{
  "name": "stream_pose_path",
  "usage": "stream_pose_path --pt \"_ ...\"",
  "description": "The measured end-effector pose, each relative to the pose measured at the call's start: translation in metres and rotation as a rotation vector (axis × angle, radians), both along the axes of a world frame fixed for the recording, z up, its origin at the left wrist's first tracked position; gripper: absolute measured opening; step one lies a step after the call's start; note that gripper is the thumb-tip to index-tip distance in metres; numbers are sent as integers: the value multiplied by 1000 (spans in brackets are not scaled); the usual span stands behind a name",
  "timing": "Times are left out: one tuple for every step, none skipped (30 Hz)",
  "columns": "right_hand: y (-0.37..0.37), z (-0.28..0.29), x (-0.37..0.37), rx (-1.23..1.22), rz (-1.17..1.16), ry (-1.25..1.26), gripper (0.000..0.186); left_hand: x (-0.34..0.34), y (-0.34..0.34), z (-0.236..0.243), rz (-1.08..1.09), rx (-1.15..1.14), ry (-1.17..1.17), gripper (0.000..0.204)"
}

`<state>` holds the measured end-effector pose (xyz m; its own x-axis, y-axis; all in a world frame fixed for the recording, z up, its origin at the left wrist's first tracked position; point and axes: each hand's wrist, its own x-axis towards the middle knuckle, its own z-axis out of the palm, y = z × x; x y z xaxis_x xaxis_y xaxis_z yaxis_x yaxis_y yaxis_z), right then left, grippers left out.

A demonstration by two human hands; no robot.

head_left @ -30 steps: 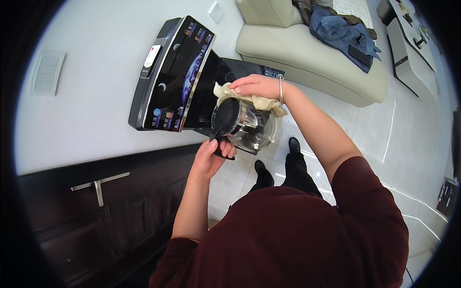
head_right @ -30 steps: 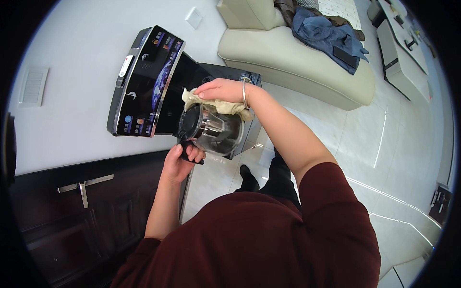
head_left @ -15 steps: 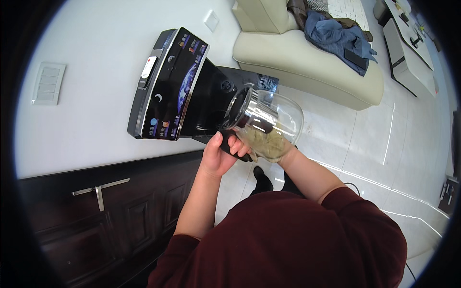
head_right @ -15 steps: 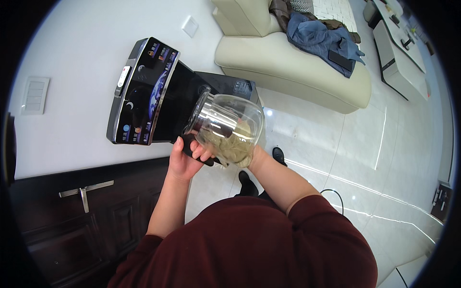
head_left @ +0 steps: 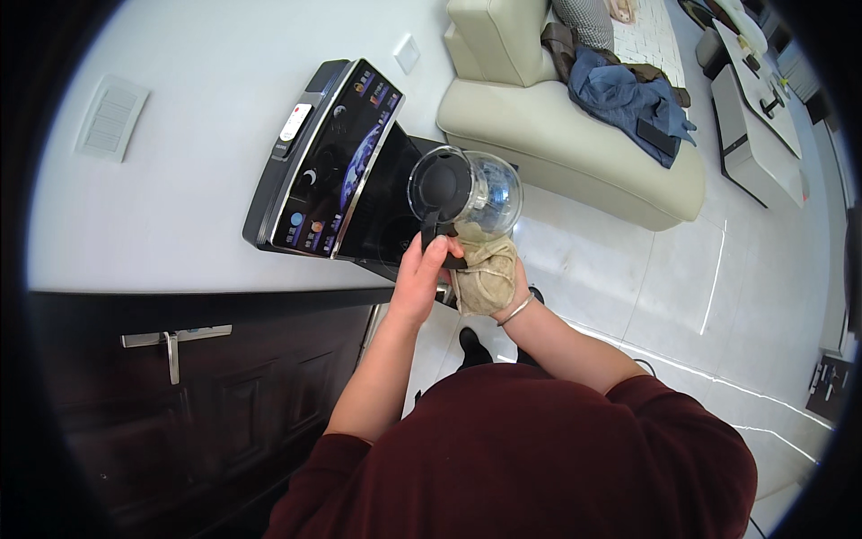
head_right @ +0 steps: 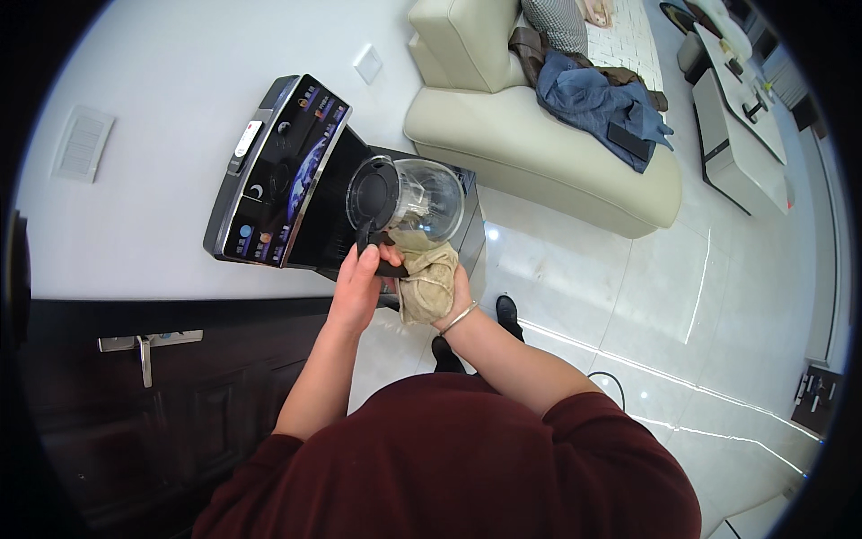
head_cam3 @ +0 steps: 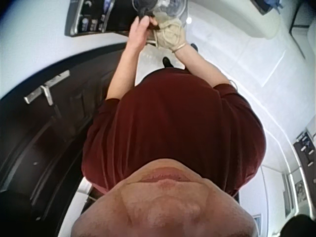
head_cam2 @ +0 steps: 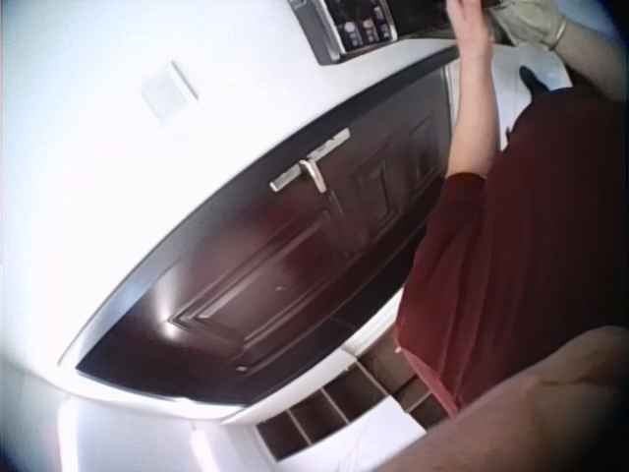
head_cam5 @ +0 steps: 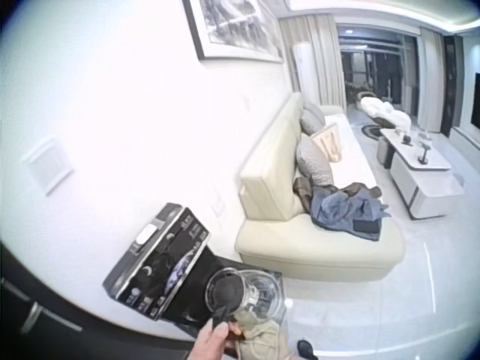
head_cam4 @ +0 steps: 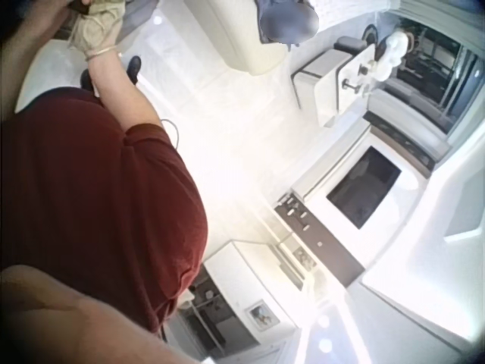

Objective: The person wipes a white coffee table, a black water dispenser, and a gray ottoman using a cloth. They move between the living room and kitchen, rinsing the cloth at the sink before returning to wipe the furniture.

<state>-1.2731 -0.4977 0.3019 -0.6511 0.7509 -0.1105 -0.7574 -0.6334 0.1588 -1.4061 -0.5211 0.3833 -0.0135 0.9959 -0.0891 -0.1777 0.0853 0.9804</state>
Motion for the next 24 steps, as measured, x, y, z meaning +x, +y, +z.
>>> stream_pose_path --pt "0 5 3 -1 11 -9 41 2 -1 2 15 8 98 29" --pt "0 9 5 -2 22 -17 38 3 -1 3 31 16 197 29" --pt "1 13 9 -20 62 -40 38 3 -1 3 49 79 343 31" --pt "2 15 12 -38 103 -63 38 1 -2 0 72 105 430 32" --pt "3 17 15 -57 143 -86 38 -2 -2 -7 95 130 516 32" --pt "3 16 18 -22 164 -183 38 -2 -2 -7 122 153 601 33" --pt "2 14 22 13 185 -279 37 -1 -2 -6 149 119 528 34" --pt "2 14 25 50 205 -376 36 0 -2 -3 167 86 491 34" --pt "1 29 28 70 193 -486 32 0 -1 0 187 54 452 34" --pt "0 45 29 106 116 -629 32 0 -2 3 208 24 414 34" --pt "-3 59 28 144 36 -769 32 -4 -3 -4 218 5 459 35" --pt "-6 70 28 177 -52 -909 33 -3 -3 -4 230 -27 394 35" --pt "-4 78 26 282 -134 -943 34 -1 -2 -4 241 -58 329 35" --pt "0 74 24 550 -225 -1142 34 1 -2 -4 250 -90 264 36" --pt "6 71 20 824 -324 -1328 35 5 0 -2 258 -96 234 37" --pt "8 71 18 1105 -426 -1503 36 10 2 1 264 -102 203 37" --pt "6 72 16 1248 -491 -1602 41 13 4 3 270 -108 173 38" --pt "7 74 14 1331 -507 -1677 42 12 6 5 259 -123 167 38" --pt "8 76 13 1414 -522 -1752 43 10 9 7 247 -137 162 39" --pt "9 77 13 1496 -537 -1827 44 9 11 9 235 -152 157 39" --pt "9 78 14 1526 -556 -1875 46 10 12 9 246 -144 158 37" --pt "11 80 15 1576 -548 -1898 46 11 12 10 264 -168 87 36" --pt "12 82 17 1626 -539 -1922 45 12 12 10 280 -192 16 35" --pt "13 84 19 1676 -527 -1948 45 13 11 11 295 -217 -57 34"
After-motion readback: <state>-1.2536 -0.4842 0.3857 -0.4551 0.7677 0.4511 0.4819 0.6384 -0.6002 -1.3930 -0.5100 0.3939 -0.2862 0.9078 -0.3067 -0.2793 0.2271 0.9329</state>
